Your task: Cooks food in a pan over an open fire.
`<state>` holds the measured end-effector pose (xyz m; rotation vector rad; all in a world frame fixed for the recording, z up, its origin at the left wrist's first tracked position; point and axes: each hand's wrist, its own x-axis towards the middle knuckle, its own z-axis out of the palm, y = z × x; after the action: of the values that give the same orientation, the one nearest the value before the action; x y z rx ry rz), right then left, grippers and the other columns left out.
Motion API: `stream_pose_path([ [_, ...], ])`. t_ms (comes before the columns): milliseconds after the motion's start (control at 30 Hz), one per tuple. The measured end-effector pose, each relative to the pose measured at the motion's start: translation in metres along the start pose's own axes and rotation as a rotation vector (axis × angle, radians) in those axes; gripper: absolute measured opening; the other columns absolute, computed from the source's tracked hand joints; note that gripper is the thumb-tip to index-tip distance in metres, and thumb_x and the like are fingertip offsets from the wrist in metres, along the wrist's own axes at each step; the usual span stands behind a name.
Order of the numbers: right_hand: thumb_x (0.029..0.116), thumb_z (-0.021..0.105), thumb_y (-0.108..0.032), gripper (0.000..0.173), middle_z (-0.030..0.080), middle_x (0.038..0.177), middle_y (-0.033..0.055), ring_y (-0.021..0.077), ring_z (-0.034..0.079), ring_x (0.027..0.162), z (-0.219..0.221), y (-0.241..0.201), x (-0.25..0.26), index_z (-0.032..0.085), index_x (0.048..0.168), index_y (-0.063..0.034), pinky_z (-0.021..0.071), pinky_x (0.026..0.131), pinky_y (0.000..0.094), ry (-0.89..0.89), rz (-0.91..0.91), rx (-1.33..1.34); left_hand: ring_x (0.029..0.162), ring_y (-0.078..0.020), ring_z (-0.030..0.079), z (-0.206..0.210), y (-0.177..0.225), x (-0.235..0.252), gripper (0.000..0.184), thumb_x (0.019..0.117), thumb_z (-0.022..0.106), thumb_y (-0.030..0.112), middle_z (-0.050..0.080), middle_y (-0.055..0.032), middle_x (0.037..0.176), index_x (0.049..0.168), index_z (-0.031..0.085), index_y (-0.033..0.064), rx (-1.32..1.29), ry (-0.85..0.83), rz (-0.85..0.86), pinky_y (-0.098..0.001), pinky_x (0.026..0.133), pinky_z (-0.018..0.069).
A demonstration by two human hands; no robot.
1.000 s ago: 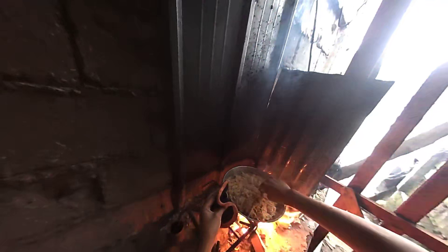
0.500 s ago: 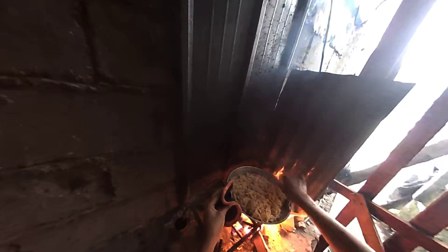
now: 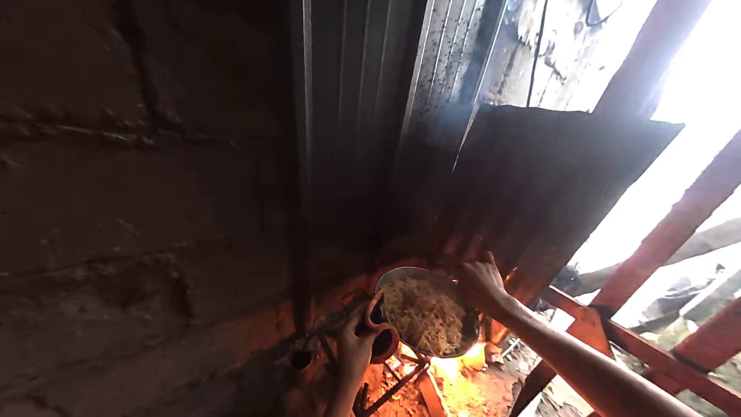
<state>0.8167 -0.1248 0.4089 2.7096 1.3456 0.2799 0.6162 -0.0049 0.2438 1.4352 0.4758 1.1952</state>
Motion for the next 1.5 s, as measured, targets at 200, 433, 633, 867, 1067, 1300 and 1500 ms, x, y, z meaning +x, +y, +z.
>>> stream_pose_path([
  [200,0.0995,0.057,-0.01,0.033,0.068,0.125,0.0251,0.0433,0.061,0.123,0.025,0.03,0.051,0.064,0.128,0.0034,0.0202,0.121,0.0629,-0.072,0.152,-0.099,0.109,-0.0078,0.067,-0.002,-0.002,-0.001,0.04,0.0799,0.077,-0.007,0.071,-0.0115,0.121,0.119,0.07,-0.0046,0.0,-0.012,0.016,-0.0233,0.096,0.0539],
  [433,0.1009,0.06,-0.023,0.036,0.069,0.123,0.0245,0.0437,0.062,0.122,0.08,0.012,0.118,0.067,0.127,-0.0001,0.0288,0.119,0.0622,-0.011,-0.018,0.127,0.113,-0.0078,0.065,-0.001,-0.001,-0.002,0.044,0.0786,0.075,-0.011,0.07,-0.0125,0.124,0.121,0.068,-0.0067,-0.023,-0.007,0.006,-0.0239,0.099,0.0538],
  [633,0.1027,0.056,-0.022,0.032,0.069,0.13,0.0158,0.0367,0.06,0.127,0.058,-0.001,0.085,0.07,0.129,-0.0086,0.0271,0.118,0.0623,0.057,-0.332,0.154,0.106,-0.0059,0.067,0.001,-0.003,-0.003,0.039,0.0787,0.077,-0.008,0.073,-0.0098,0.116,0.117,0.07,-0.0049,-0.026,0.02,0.004,-0.0221,0.095,0.0547],
  [867,0.0988,0.058,-0.009,0.032,0.067,0.134,0.0151,0.0381,0.058,0.128,0.019,0.035,0.055,0.071,0.127,-0.0096,0.0309,0.113,0.0639,0.143,-0.333,0.035,0.111,-0.008,0.066,-0.001,-0.003,-0.001,0.04,0.0805,0.077,-0.005,0.071,-0.0105,0.122,0.12,0.07,-0.0034,-0.004,-0.001,-0.016,-0.0242,0.098,0.0534],
  [1067,0.0969,0.063,-0.017,0.036,0.066,0.127,0.0273,0.0453,0.058,0.126,0.078,0.047,0.087,0.065,0.127,0.0034,0.0261,0.119,0.0635,-0.053,0.06,0.02,0.112,-0.0071,0.066,-0.001,-0.004,-0.002,0.042,0.0783,0.078,-0.007,0.072,-0.0087,0.121,0.119,0.071,-0.0025,-0.004,-0.002,0.031,-0.0238,0.099,0.0535],
  [1300,0.0991,0.065,-0.033,0.042,0.067,0.128,0.0229,0.0424,0.058,0.127,0.088,0.032,0.092,0.068,0.129,-0.0034,0.0251,0.118,0.0663,-0.137,-0.115,0.265,0.112,-0.0075,0.066,0.0,-0.006,-0.002,0.042,0.0796,0.076,-0.009,0.071,-0.0102,0.122,0.121,0.07,-0.0043,-0.033,-0.002,0.031,-0.0236,0.098,0.0541],
  [1500,0.0984,0.064,-0.023,0.028,0.07,0.121,0.0191,0.0392,0.062,0.12,0.042,0.045,0.072,0.072,0.119,-0.0052,0.0251,0.117,0.0642,-0.049,-0.212,0.229,0.11,-0.0077,0.067,0.002,-0.001,-0.004,0.039,0.0799,0.074,-0.011,0.071,-0.0116,0.121,0.119,0.07,-0.0056,-0.029,0.015,0.001,-0.0231,0.096,0.0545],
])
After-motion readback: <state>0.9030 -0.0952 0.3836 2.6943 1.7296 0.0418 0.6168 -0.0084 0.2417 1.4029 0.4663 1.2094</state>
